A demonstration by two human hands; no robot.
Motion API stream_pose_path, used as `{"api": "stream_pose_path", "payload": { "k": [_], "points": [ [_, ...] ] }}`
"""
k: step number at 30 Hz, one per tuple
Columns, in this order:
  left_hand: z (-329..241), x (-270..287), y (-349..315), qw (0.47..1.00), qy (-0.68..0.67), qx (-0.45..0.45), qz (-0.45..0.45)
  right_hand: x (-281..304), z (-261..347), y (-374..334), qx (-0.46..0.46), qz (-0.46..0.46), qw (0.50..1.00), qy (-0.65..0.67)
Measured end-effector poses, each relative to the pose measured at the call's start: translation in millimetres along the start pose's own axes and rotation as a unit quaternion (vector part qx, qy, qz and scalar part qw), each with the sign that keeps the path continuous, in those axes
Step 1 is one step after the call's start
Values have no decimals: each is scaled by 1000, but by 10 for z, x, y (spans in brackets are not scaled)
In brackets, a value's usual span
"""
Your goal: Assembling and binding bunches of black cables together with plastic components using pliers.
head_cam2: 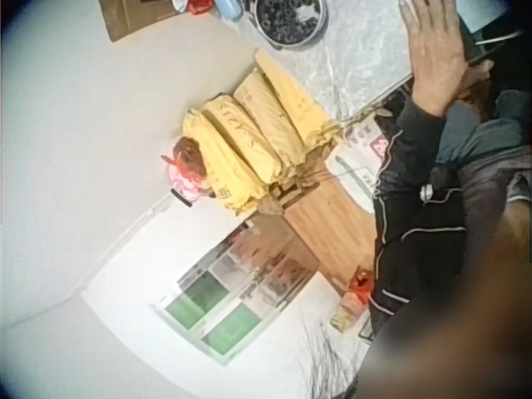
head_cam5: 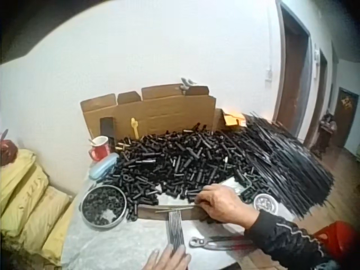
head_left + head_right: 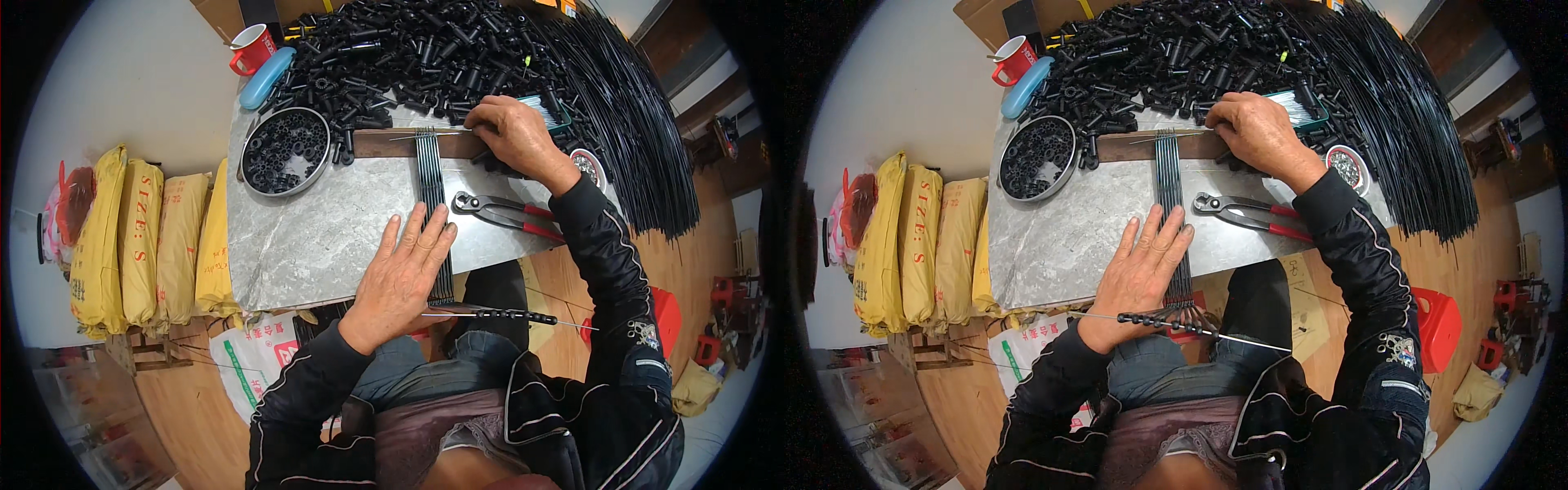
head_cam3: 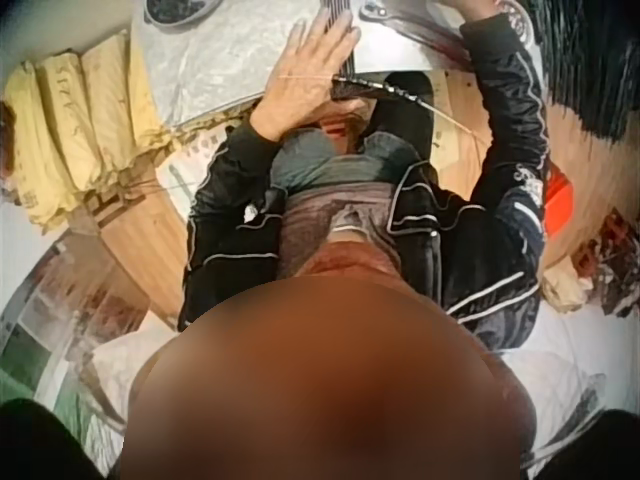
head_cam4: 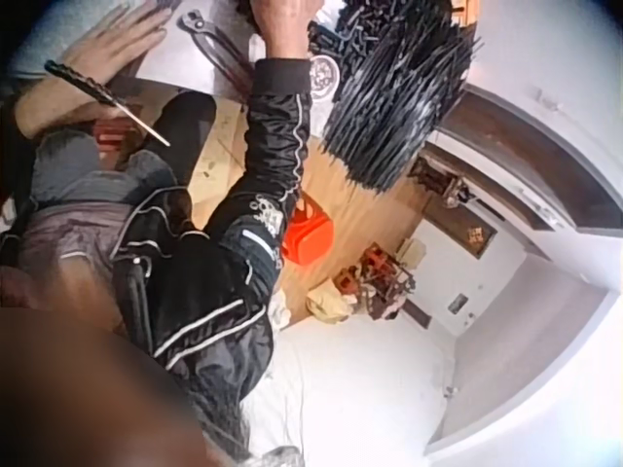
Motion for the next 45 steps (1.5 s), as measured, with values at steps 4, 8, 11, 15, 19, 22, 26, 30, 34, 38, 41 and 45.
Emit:
{"api": "stream_pose_path", "payload": {
  "k": [4, 8, 11, 15, 19, 22, 26, 30, 34, 38, 41, 45],
  "points": [
    [-3, 22, -11, 1000, -21, 0, -10, -6, 16, 8, 12, 2, 1000, -1],
    [-6, 32, -10, 999, -34, -3, -11, 26, 13, 4, 15, -2, 1000, 10],
    [13, -4, -10, 1000, -15, -2, -12, 4, 23, 25, 20, 1, 1000, 6],
    [-4, 16, -4, 1000, -11, -1, -6, 12, 17, 23, 11, -2, 1000, 2],
    [-10, 39, -15, 998, -64, -9, -21, 19, 18, 19, 12, -7, 1000, -14],
    [8, -7, -10, 1000, 1, -1, -19, 6, 17, 27, 18, -6, 1000, -15],
    [3, 2, -9, 1000, -9, -2, -12, 23, 25, 14, 21, -8, 1000, 9],
    [-16, 49, -14, 997, -67, -7, -23, 6, 25, 19, 15, -2, 1000, -11],
    [-2, 19, -9, 1000, -29, -2, -2, 29, 22, 17, 9, 1, 1000, -6],
    [-3, 7, -10, 1000, -23, -3, -15, 29, 21, 12, 6, -2, 1000, -10],
    [6, -4, -6, 1000, -16, -3, -14, 17, 30, 26, 5, 3, 1000, -8],
    [-1, 24, -12, 999, -50, -6, -15, -7, 5, 31, 5, 6, 1000, -7]
  ]
}}
Point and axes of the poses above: each hand's wrist, its own y-axis towards the middle knuckle, its own x-axis out of the back of the hand, z = x × y, the point moved 4 cm from there along y, towards the middle knuckle, and after that the axes turned 15 degrees about z, right-handed, at the moved point
